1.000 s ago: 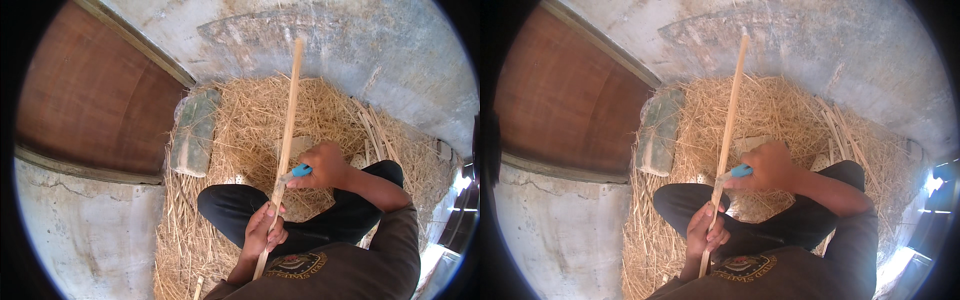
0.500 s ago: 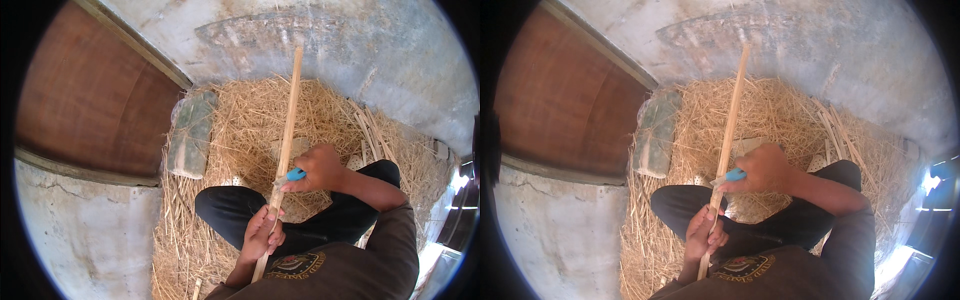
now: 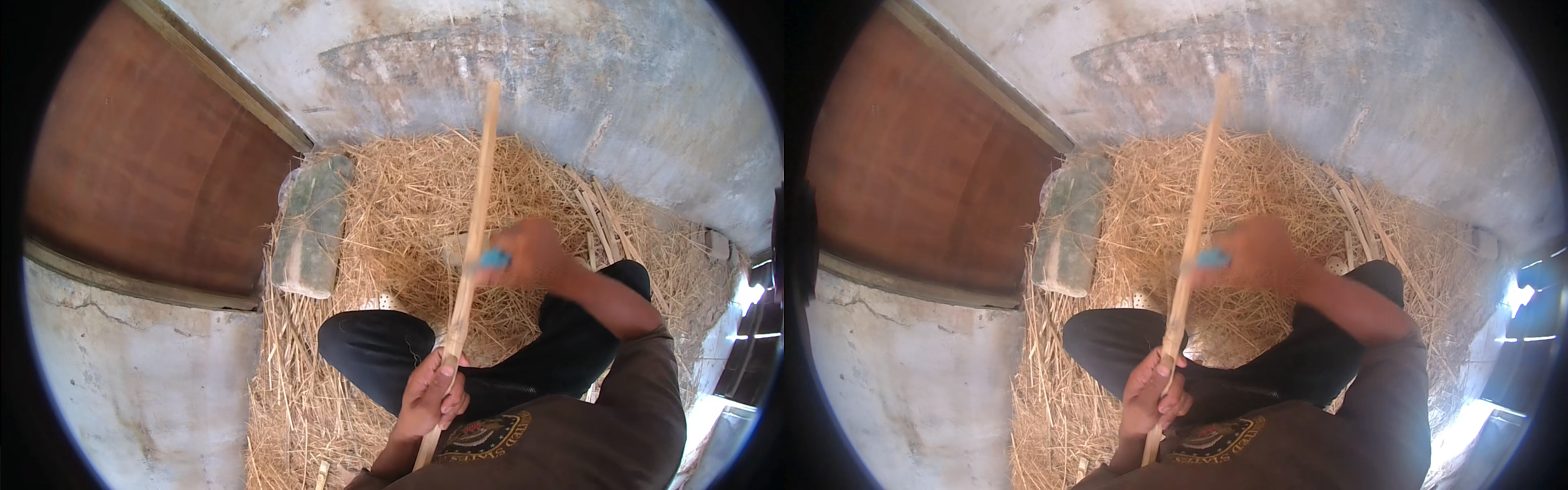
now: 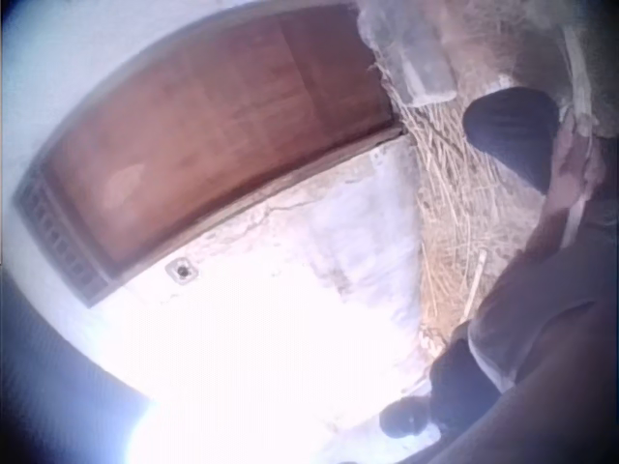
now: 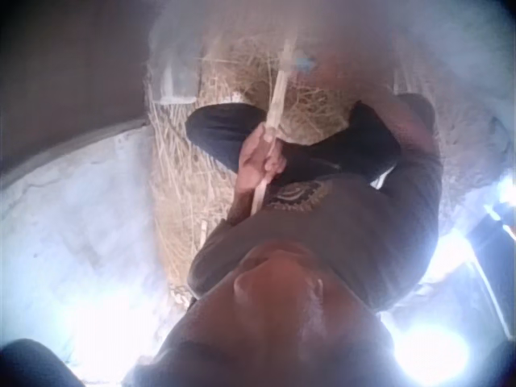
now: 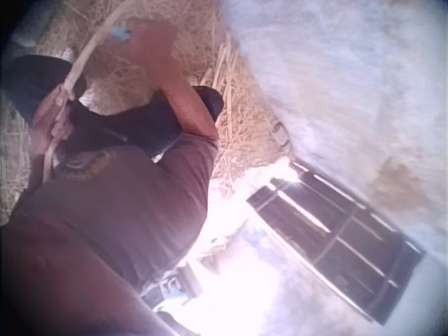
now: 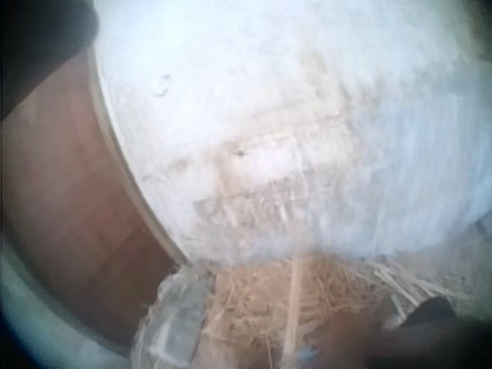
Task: The person sits on a straw-covered floor and uses a blue utility knife to shave the surface of a long bamboo pole. They hold the pole with their left hand and repeatedly scrape the knife along its length to remove the outer layer, creating thin strips of bamboo.
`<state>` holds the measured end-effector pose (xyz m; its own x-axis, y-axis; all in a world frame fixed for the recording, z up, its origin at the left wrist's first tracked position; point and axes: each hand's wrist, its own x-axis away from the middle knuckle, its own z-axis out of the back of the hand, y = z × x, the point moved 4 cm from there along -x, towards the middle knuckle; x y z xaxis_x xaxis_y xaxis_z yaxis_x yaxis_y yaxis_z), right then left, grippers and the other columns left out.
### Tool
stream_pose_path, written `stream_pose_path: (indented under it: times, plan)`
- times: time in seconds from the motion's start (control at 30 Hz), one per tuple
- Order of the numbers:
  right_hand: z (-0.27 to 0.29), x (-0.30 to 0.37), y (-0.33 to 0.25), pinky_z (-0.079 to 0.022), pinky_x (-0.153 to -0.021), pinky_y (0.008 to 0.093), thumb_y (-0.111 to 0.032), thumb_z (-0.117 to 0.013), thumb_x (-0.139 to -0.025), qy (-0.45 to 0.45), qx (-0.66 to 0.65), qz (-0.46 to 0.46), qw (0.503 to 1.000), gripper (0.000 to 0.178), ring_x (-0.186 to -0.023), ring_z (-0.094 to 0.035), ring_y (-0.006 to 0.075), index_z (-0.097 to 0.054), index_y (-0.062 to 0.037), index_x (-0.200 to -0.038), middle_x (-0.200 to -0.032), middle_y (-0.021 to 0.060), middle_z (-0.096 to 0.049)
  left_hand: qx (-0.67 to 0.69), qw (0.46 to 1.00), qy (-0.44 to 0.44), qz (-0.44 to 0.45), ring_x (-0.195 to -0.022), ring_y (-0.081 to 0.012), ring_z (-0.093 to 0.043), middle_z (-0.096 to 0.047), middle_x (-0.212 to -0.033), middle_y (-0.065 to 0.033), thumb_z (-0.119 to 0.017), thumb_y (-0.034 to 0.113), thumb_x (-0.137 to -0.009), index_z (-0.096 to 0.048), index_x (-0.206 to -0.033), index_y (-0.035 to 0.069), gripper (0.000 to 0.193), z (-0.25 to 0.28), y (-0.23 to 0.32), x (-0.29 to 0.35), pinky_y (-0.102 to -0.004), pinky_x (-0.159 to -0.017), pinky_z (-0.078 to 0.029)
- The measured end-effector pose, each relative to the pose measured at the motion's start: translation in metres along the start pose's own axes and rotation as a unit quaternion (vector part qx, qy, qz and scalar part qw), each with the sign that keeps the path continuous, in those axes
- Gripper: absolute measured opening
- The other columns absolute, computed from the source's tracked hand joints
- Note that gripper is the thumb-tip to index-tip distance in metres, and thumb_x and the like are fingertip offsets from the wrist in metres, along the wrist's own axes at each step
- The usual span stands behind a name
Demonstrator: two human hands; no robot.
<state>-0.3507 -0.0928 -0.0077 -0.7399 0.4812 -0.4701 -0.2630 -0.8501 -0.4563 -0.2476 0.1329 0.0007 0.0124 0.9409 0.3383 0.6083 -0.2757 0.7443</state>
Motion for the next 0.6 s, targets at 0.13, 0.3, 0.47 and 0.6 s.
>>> stream_pose_path:
  times: [0.13, 0.3, 0.47, 0.6]
  plan:
    - [-0.006, 0.007, -0.022, -0.039, -0.041, 0.0365, -0.068, -0.065, -0.075, 0.018, 0.015, 0.048, 0.999, 0.06, -0.04, -0.05, 0.025, -0.058, -0.0104, -0.057, -0.045, 0.0063, -0.046, -0.05, 0.999, 0.013, -0.005, -0.034, -0.0073, -0.029, -0.035, -0.053, 0.0006, -0.032, 0.024, -0.106, -0.043, -0.114, 0.003, 0.025, 0.001, 0.006, 0.0, -0.0226, -0.041, -0.031]
    - [0.005, -0.018, 0.072, -0.039, -0.041, 0.0347, -0.066, -0.06, -0.081, 0.016, 0.035, -0.196, 0.98, 0.063, -0.04, -0.049, 0.0234, -0.059, -0.007, -0.06, -0.046, 0.006, -0.047, -0.053, 0.998, 0.014, 0.021, -0.034, -0.0071, -0.03, -0.036, -0.054, 0.0005, -0.032, 0.023, -0.106, -0.042, -0.114, 0.003, 0.024, 0.006, -0.008, 0.005, -0.0223, -0.041, -0.031]
    - [0.012, -0.025, 0.103, -0.042, -0.048, 0.0361, -0.071, -0.047, -0.086, 0.035, 0.183, -0.208, 0.96, 0.07, -0.05, -0.051, 0.0195, -0.06, -0.0073, -0.061, -0.053, 0.0069, -0.052, -0.053, 0.998, -0.01, 0.015, -0.035, -0.0066, -0.031, -0.037, -0.054, 0.0003, -0.034, 0.025, -0.105, -0.042, -0.114, 0.003, 0.025, -0.002, -0.009, 0.006, -0.0214, -0.041, -0.032]
    - [0.077, -0.017, 0.218, -0.041, -0.051, 0.0397, -0.074, -0.04, -0.088, 0.137, 0.141, -0.394, 0.898, 0.078, -0.051, -0.049, 0.0196, -0.055, -0.0034, -0.058, -0.056, 0.0082, -0.053, -0.12, 0.985, -0.057, 0.108, -0.039, -0.0051, -0.035, -0.041, -0.057, 0.0002, -0.035, 0.03, -0.105, -0.043, -0.116, 0.004, 0.029, -0.006, -0.017, 0.027, -0.0194, -0.037, -0.035]
